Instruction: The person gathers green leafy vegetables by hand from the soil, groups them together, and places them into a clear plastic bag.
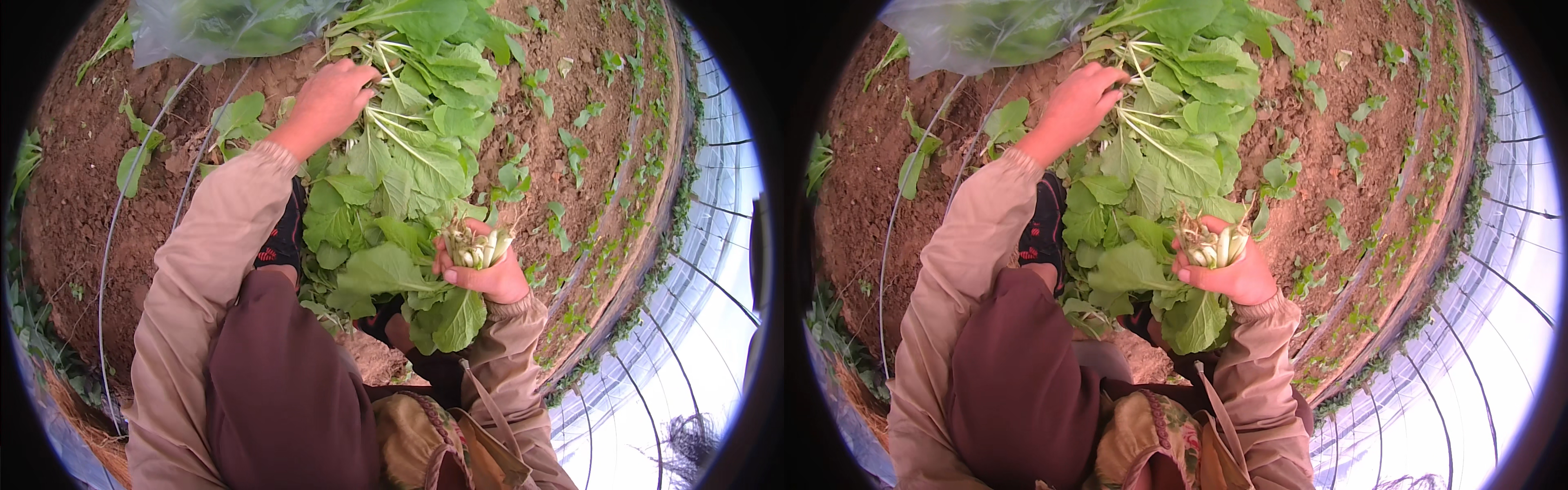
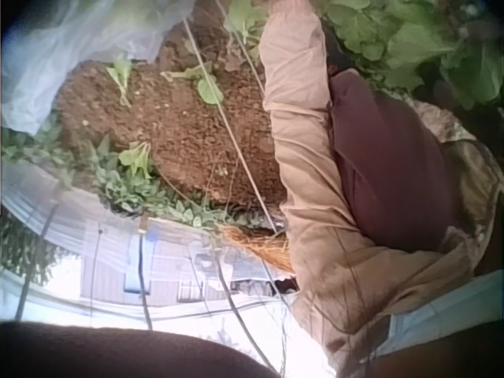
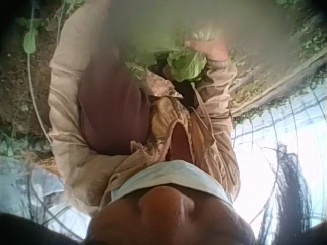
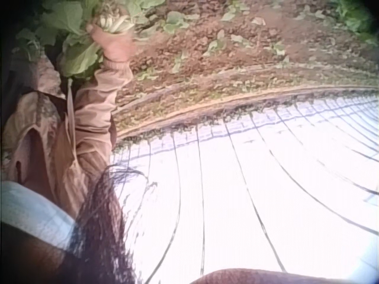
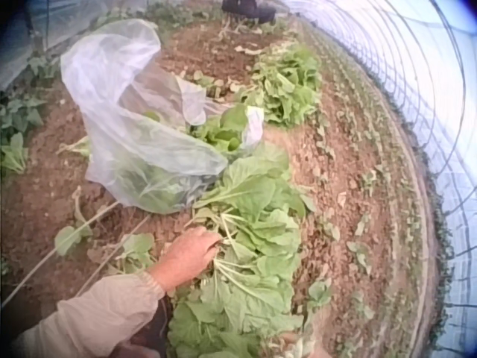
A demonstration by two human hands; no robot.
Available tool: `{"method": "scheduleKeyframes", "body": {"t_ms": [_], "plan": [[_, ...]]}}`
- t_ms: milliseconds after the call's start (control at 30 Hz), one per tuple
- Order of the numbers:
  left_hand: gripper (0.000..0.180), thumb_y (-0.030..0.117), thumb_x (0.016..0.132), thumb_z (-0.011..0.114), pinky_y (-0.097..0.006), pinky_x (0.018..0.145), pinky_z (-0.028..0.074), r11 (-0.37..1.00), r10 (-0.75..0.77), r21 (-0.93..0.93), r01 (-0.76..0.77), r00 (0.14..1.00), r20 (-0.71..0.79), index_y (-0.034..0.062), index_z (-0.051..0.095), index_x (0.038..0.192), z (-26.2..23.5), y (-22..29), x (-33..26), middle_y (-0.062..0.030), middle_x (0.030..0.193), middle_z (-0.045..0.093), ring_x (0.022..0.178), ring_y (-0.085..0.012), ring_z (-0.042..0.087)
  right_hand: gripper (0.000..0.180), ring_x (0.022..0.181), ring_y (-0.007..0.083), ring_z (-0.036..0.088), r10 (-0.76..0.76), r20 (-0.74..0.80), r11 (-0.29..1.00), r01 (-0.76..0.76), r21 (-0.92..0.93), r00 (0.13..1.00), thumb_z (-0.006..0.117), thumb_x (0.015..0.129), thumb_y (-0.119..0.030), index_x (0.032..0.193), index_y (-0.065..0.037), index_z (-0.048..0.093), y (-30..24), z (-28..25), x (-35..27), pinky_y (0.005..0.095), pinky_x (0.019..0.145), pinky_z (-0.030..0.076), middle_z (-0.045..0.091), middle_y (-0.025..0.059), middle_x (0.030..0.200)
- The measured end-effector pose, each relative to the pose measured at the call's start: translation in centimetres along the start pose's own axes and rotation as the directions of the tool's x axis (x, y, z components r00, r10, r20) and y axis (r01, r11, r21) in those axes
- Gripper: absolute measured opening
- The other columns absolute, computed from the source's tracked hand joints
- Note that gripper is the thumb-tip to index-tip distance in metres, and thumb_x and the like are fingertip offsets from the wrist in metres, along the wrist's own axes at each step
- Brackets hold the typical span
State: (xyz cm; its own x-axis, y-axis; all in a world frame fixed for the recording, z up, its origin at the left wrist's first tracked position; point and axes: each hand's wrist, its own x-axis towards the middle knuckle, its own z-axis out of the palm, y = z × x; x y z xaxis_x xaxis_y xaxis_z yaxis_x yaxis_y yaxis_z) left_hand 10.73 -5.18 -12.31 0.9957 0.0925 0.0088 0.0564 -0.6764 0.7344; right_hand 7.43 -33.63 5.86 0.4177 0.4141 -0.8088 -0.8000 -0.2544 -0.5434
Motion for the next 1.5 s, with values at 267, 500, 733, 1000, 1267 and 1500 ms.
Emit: {"method": "scheduleKeyframes", "body": {"t_ms": [267,500,733,1000,1267,1500], "plan": [[0.025,0.023,0.083,0.071,-0.044,0.088,0.047,0.987,-0.04,0.157,0.034,0.998,0.04,0.0143,0.067,0.106,0.6,-0.2,2.0,-0.0071,0.105,0.056,0.104,-0.03,0.055,0.031,0.077,0.0091,0.06,0.016,0.099,0.94,0.019,-0.339,0.995,0.071,0.073,0.001,0.102,-0.003,0.062,-1.5,1.1,-0.3,0.0257,0.071,0.048,0.064,0.0007,0.084],[0.028,0.022,0.079,0.071,-0.04,0.095,0.045,0.995,0.097,0.026,-0.099,0.993,0.066,0.0145,0.07,0.106,-1.0,0.2,-0.6,-0.0071,0.115,0.057,0.111,-0.0297,0.052,0.027,0.071,0.0124,0.057,-0.097,0.043,0.755,0.101,-0.648,0.994,0.071,0.07,-0.005,0.097,-0.006,0.065,-1.9,2.3,-0.6,0.029,0.07,0.049,0.065,0.0033,0.079],[0.016,0.016,0.077,0.072,-0.04,0.089,0.045,0.971,0.21,-0.138,-0.194,0.97,0.12,0.0076,0.064,0.088,-1.4,1.4,-2.3,-0.0059,0.102,0.061,0.102,-0.0282,0.053,0.035,0.084,0.0294,0.066,-0.34,-0.074,0.471,0.102,-0.876,0.938,0.072,0.065,-0.008,0.099,-0.005,0.064,-3.1,3.7,-0.4,0.0371,0.076,0.052,0.068,0.0147,0.092],[0.02,0.013,0.082,0.069,-0.04,0.06,0.047,0.77,0.204,-0.636,0.045,0.927,0.313,-0.0003,0.056,0.088,-4.8,8.8,-7.4,-0.0197,0.074,0.06,0.067,-0.0342,0.061,0.033,0.1,0.0366,0.062,-0.484,0.237,0.138,0.341,-0.93,0.842,0.072,0.062,-0.008,0.093,-0.005,0.059,-3.7,5.5,2.9,0.0445,0.094,0.044,0.066,0.0161,0.101],[0.015,0.006,0.084,0.058,-0.044,0.068,0.052,0.945,0.119,-0.326,0.013,0.916,0.383,0.0007,0.065,0.096,-4.6,6.6,-9.7,-0.019,0.078,0.065,0.074,-0.0364,0.065,0.039,0.076,0.0438,0.064,-0.403,-0.082,0.352,0.072,-0.933,0.911,0.072,0.069,-0.016,0.102,-0.006,0.055,-0.4,5.1,3.2,0.0492,0.066,0.05,0.065,0.0213,0.077],[0.022,0.002,0.083,0.056,-0.045,0.083,0.048,0.966,-0.026,0.257,-0.029,0.978,0.207,0.0088,0.067,0.101,-3.9,0.1,-8.6,-0.0121,0.097,0.06,0.095,-0.0357,0.057,0.037,0.076,0.0427,0.065,-0.437,-0.228,0.388,-0.047,-0.921,0.87,0.074,0.07,-0.017,0.098,-0.002,0.056,-1.1,2.8,-0.3,0.0452,0.066,0.052,0.065,0.0225,0.078]]}}
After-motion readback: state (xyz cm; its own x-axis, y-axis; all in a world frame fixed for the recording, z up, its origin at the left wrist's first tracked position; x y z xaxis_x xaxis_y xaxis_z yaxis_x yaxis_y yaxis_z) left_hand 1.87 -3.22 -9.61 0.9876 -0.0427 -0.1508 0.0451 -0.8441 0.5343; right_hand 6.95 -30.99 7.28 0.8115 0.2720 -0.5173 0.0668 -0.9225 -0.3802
